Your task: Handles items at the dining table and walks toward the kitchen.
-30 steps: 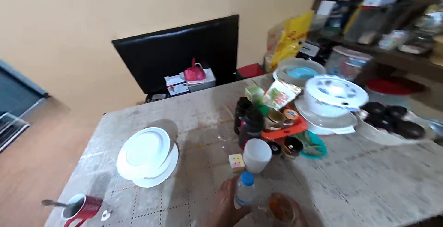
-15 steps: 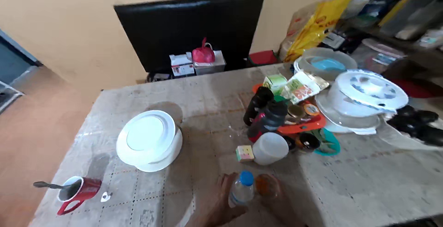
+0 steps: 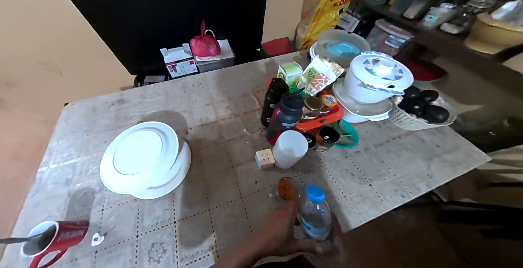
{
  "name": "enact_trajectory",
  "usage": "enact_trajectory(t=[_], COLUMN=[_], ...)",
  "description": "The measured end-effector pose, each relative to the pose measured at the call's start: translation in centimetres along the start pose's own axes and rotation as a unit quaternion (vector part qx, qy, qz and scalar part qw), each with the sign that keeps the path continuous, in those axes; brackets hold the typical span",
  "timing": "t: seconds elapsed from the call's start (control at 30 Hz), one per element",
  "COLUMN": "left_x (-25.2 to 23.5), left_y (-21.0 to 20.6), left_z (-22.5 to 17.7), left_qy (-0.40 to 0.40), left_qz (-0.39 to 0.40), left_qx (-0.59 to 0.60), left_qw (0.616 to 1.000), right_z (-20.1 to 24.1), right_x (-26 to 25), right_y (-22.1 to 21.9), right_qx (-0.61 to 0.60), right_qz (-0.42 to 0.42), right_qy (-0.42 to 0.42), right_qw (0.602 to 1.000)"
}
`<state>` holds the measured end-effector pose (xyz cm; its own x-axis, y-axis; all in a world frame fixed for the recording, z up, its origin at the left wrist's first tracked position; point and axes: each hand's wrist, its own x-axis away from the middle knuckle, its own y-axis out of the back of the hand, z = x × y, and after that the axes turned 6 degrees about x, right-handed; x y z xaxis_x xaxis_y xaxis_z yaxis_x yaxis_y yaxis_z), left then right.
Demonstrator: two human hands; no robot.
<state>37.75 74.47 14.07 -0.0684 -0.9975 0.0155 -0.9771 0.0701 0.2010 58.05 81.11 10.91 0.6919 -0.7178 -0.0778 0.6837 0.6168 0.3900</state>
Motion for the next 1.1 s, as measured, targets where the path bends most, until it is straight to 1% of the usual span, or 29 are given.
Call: enact_trajectory(t=[0.03, 0.07, 0.1, 0.13, 0.2, 0.27, 0.33, 0.4, 0.5, 0.6, 0.73, 0.8, 0.87, 0.97, 1.03, 1.1], left_x=[-0.3, -0.5, -0.7, -0.8, -1.3, -2.4, -3.9, -5.8, -9.4, -12.3, -14.2, -14.5, -14.1, -12.6, -11.4, -10.5], left_y=[0.1, 0.4, 0.9, 1.5, 3.3, 5.8, 8.0, 10.0, 11.8, 12.7, 12.6, 11.9, 10.7, 8.4, 7.2, 6.4], left_z=[0.5, 0.8, 1.2, 1.6, 2.4, 2.9, 3.6, 5.1, 7.4, 9.1, 8.9, 7.9, 6.5, 3.4, 1.9, 0.3], left_qy=[-0.02, -0.021, -0.001, 0.031, 0.1, 0.157, 0.173, 0.181, 0.165, 0.161, 0.179, 0.159, 0.111, -0.001, -0.089, -0.157], left_qz=[0.012, 0.023, 0.021, -0.006, -0.12, -0.248, -0.346, -0.399, -0.443, -0.458, -0.471, -0.496, -0.522, -0.54, -0.54, -0.538], left_qx=[0.023, 0.05, 0.069, 0.069, 0.028, -0.022, -0.044, -0.058, -0.107, -0.145, -0.147, -0.153, -0.177, -0.266, -0.33, -0.358], left_qw=[0.999, 0.998, 0.997, 0.997, 0.987, 0.956, 0.921, 0.897, 0.875, 0.862, 0.851, 0.84, 0.827, 0.798, 0.769, 0.747], right_z=[0.0, 0.2, 0.3, 0.2, -0.4, -1.2, -2.0, -2.9, -4.4, -5.2, -5.8, -6.3, -6.7, -6.5, -6.6, -6.9], right_x=[0.0, -0.1, 0.0, 0.1, -0.3, -1.4, -2.2, -2.9, -3.5, -3.3, -2.6, -2.2, -1.8, -1.9, -2.3, -2.9], right_y=[0.2, 0.4, 0.7, 1.3, 2.8, 5.0, 7.1, 9.3, 12.0, 13.4, 14.2, 14.5, 14.8, 15.4, 15.7, 15.8], right_qx=[-0.008, -0.016, -0.022, -0.027, -0.034, -0.037, -0.032, -0.008, 0.02, 0.03, 0.037, 0.028, 0.014, 0.006, 0.013, 0.019], right_qz=[-0.023, -0.044, -0.064, -0.076, -0.1, -0.108, -0.107, -0.098, -0.092, -0.085, -0.08, -0.079, -0.084, -0.087, -0.088, -0.072], right_qy=[-0.001, -0.011, -0.025, -0.037, -0.051, -0.046, -0.034, -0.009, 0.013, -0.014, -0.014, 0.004, 0.003, -0.015, -0.018, -0.008], right_qw=[1.0, 0.999, 0.997, 0.996, 0.993, 0.992, 0.993, 0.995, 0.995, 0.996, 0.996, 0.996, 0.996, 0.996, 0.996, 0.997])
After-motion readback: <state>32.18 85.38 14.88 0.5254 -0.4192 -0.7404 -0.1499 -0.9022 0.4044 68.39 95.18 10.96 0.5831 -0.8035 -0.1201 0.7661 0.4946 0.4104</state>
